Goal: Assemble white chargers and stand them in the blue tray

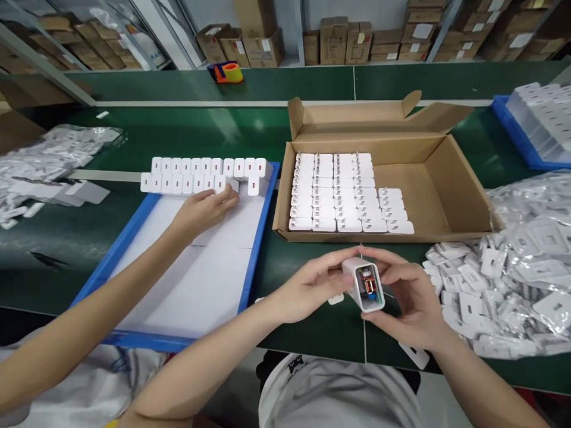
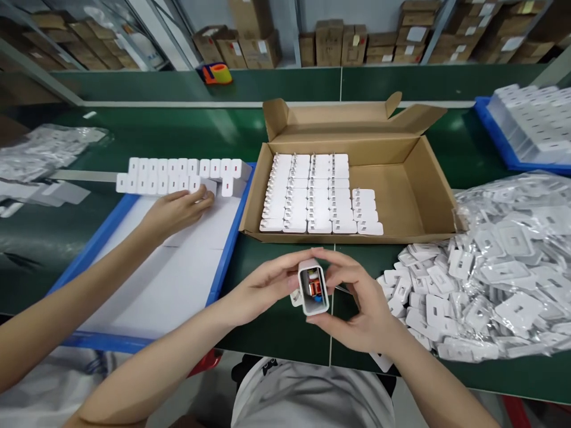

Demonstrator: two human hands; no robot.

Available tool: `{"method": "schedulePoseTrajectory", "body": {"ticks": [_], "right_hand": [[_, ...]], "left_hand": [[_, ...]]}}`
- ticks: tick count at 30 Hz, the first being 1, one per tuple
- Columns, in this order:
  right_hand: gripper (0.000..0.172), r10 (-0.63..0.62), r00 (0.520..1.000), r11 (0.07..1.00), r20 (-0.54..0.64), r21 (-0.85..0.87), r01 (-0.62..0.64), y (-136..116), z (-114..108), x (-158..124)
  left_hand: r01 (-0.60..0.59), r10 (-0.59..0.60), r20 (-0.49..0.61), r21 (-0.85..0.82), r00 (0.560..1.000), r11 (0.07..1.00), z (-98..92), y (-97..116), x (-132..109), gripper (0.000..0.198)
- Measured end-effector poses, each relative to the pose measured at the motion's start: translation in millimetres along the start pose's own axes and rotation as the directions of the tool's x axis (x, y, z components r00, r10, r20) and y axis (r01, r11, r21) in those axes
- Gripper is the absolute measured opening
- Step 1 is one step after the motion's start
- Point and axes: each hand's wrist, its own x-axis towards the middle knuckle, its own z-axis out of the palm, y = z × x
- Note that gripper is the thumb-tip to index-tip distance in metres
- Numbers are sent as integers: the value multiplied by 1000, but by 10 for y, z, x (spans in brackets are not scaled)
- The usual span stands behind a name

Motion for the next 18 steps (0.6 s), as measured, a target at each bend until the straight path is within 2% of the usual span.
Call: {"method": "schedulePoseTrajectory", "body": {"ticks": [2,4,8,11,13,15,18], "right_hand": [[47,19,996,996,86,86,-27,-27,-11,2],[52,15,994,995,108,93,-26,-46,-10,8],[55,1,998,988,60,-152,8,-42,-5,7],[51,-72,997,949,17,-306,73,-33,-5,8],[50,-128,992,920,9,-372,122,-38,-1,18],[47,-179,984,890,16,-424,168,-53,4,36],[42,-239,970,827,48,-514,229,-81,8,61]], "left_hand": [[71,-70,13,-36,997,997,-17,1,9,53],[143,-141,41,-46,989,989,-21,19,9,56],[171,-174,33,70,984,983,14,97,-13,55],[127,-132,16,163,991,978,29,146,-31,48],[68,-78,53,175,996,982,22,149,-34,44],[16,-33,88,184,996,983,10,129,-31,44],[-41,20,83,252,996,967,0,86,-24,45]]}}
